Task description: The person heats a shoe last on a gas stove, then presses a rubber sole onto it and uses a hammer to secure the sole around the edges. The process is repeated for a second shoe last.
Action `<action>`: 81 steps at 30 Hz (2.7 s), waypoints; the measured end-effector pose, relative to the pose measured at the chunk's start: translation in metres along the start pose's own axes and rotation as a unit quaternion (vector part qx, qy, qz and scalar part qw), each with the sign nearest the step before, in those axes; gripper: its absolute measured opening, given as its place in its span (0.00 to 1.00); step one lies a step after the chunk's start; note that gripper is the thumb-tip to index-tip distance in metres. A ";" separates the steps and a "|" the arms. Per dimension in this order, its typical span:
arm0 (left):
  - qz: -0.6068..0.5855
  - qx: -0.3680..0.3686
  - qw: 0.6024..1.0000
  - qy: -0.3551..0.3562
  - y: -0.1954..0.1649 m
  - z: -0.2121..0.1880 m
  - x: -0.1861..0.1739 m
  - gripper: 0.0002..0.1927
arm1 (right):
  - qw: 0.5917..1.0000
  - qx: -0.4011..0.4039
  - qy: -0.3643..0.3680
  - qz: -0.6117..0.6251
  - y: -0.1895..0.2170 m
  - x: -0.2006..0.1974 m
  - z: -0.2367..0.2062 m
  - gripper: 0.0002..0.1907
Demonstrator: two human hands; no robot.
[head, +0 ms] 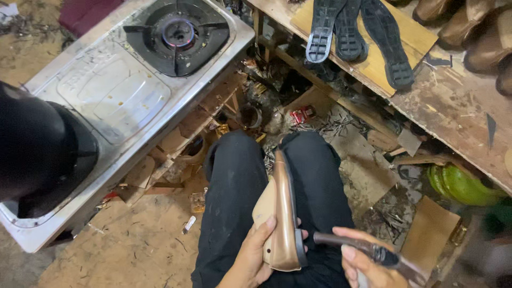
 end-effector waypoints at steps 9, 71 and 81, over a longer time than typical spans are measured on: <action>0.107 0.006 0.989 -0.104 -0.006 0.016 0.001 0.31 | 0.963 -0.070 -0.066 -0.253 -0.009 0.029 0.009 0.15; 0.710 0.246 0.655 -0.083 -0.148 0.012 0.066 0.18 | 0.867 -0.442 0.014 -0.230 0.113 0.043 -0.014 0.17; 0.871 0.260 0.417 -0.003 -0.154 0.004 0.098 0.20 | 0.866 -0.266 -0.122 -0.406 0.057 0.063 0.032 0.21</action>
Point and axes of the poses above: each hand's wrist, its own z-axis towards the middle knuckle, its own x-axis out of the palm, y = z × x, the point moved 4 cm from there along z, towards the middle knuckle, and after that the axes turned 2 degrees about -z, right-handed, at the moved point
